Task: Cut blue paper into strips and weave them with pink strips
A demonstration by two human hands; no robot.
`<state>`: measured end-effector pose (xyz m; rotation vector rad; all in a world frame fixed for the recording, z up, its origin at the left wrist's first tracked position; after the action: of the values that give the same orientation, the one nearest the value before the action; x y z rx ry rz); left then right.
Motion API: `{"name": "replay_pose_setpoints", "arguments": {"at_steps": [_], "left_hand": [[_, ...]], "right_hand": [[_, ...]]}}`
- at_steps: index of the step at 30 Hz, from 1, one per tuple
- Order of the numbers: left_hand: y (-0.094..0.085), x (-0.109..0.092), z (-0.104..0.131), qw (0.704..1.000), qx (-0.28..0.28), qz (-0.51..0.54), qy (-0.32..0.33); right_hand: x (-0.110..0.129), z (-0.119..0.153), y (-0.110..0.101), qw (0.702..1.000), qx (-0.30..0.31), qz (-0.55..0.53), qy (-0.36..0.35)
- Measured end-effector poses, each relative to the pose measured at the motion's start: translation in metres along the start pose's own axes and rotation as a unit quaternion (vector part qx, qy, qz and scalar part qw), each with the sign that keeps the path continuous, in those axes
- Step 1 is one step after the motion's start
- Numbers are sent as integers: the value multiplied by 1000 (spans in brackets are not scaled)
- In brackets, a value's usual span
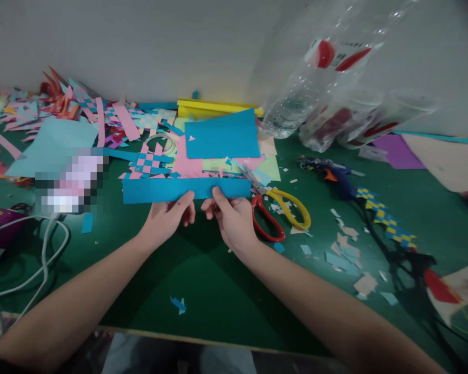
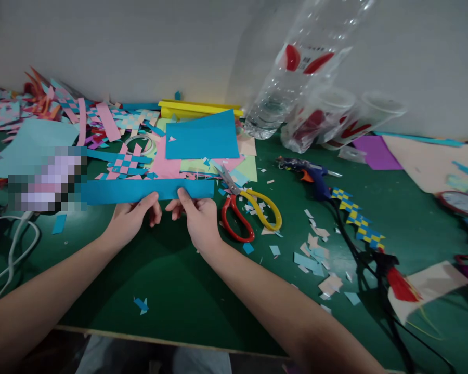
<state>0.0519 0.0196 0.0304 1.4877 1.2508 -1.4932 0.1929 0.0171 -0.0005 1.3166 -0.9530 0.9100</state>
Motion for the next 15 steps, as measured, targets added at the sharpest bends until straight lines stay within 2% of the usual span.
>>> {"name": "replay_pose_setpoints", "arguments": {"at_steps": [8, 15], "left_hand": [[-13, -3, 2, 992, -117, -38, 42], [-8, 1, -1, 995, -87, 38, 31]], "right_hand": [[2, 1, 2, 1000, 9, -17, -1], [5, 2, 6, 1000, 21, -3, 2]]}}
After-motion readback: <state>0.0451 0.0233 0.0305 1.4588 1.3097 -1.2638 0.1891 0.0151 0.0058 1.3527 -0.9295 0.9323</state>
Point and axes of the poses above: each hand's wrist, its own z-axis away from the middle knuckle, its own y-axis out of the palm, x = y × z, the point moved 5 cm from there along -z, towards the middle knuckle, and after that the axes turned 3 degrees about y, right-handed, at the moved point
